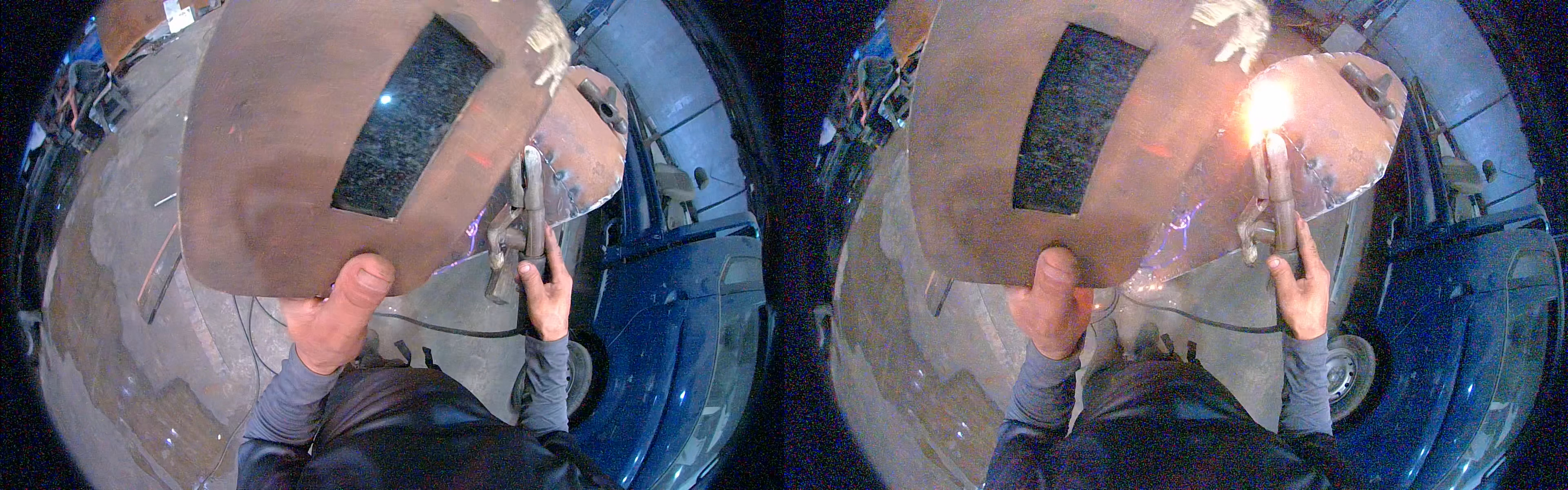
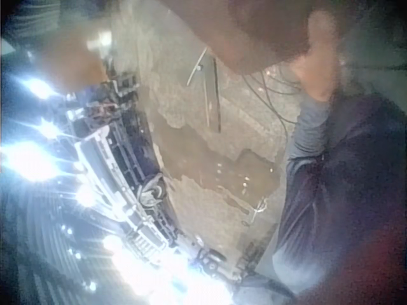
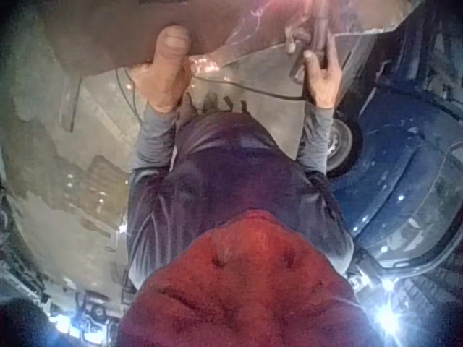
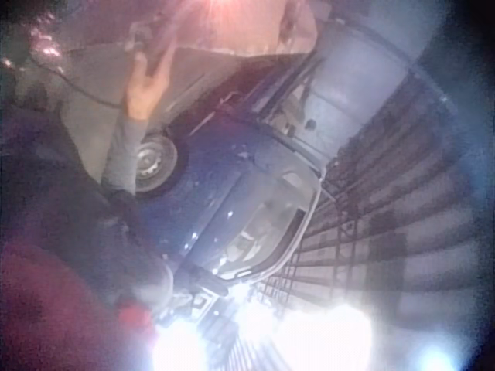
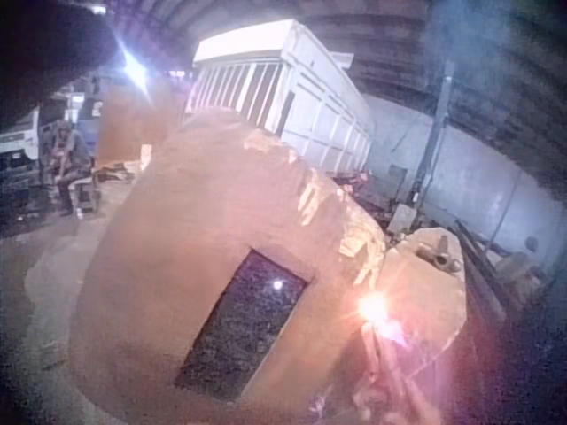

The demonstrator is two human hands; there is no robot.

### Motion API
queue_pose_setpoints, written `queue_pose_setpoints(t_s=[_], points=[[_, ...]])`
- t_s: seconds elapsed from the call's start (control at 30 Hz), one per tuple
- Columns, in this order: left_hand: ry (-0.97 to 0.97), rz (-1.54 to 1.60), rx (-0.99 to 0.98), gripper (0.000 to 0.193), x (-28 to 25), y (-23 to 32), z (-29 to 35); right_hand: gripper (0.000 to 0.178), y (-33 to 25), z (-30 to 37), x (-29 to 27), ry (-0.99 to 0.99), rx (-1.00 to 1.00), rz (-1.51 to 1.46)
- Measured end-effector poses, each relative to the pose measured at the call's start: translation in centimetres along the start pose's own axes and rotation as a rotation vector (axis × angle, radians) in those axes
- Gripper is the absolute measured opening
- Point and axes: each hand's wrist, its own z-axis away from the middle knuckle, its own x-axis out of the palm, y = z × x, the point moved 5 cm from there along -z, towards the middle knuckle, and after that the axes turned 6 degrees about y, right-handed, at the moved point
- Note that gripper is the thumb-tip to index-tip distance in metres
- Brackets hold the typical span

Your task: The person welds a metal sheet to a metal frame using a welding torch, producing sparks and molten metal. They pause to adjust the sheet and reload the torch with a new electrode before continuing the weld.

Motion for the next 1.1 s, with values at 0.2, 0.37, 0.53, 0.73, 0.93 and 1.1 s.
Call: queue_pose_setpoints(t_s=[0.2, 0.37, 0.53, 0.73, 0.93, 1.1], points=[[-0.448, -0.443, 0.479, 0.031, 1.3, 2.3, -0.2, 0.063, 0.1, -0.1, 0.0, -0.002, -0.088, 0.064], [-0.576, -0.238, 0.203, 0.034, 2.6, 1.5, 0.3, 0.045, 1.0, -0.2, -0.4, -0.021, 0.041, 0.147], [-0.636, -0.299, 0.301, 0.035, 3.0, 1.5, 0.1, 0.030, 1.3, -0.2, -0.5, -0.048, -0.127, 0.200], [-0.596, -0.231, 0.221, 0.032, 2.9, 1.6, 0.0, 0.051, 0.9, 0.2, -0.3, -0.033, 0.008, -0.041], [-0.108, 0.243, -0.152, 0.029, 0.1, -1.2, 1.6, 0.064, 0.7, -0.1, -0.1, -0.008, 0.031, -0.063], [0.027, 0.039, 0.043, 0.030, 0.2, 0.4, 0.7, 0.066, 0.7, 0.2, -0.2, 0.006, 0.028, -0.062]])
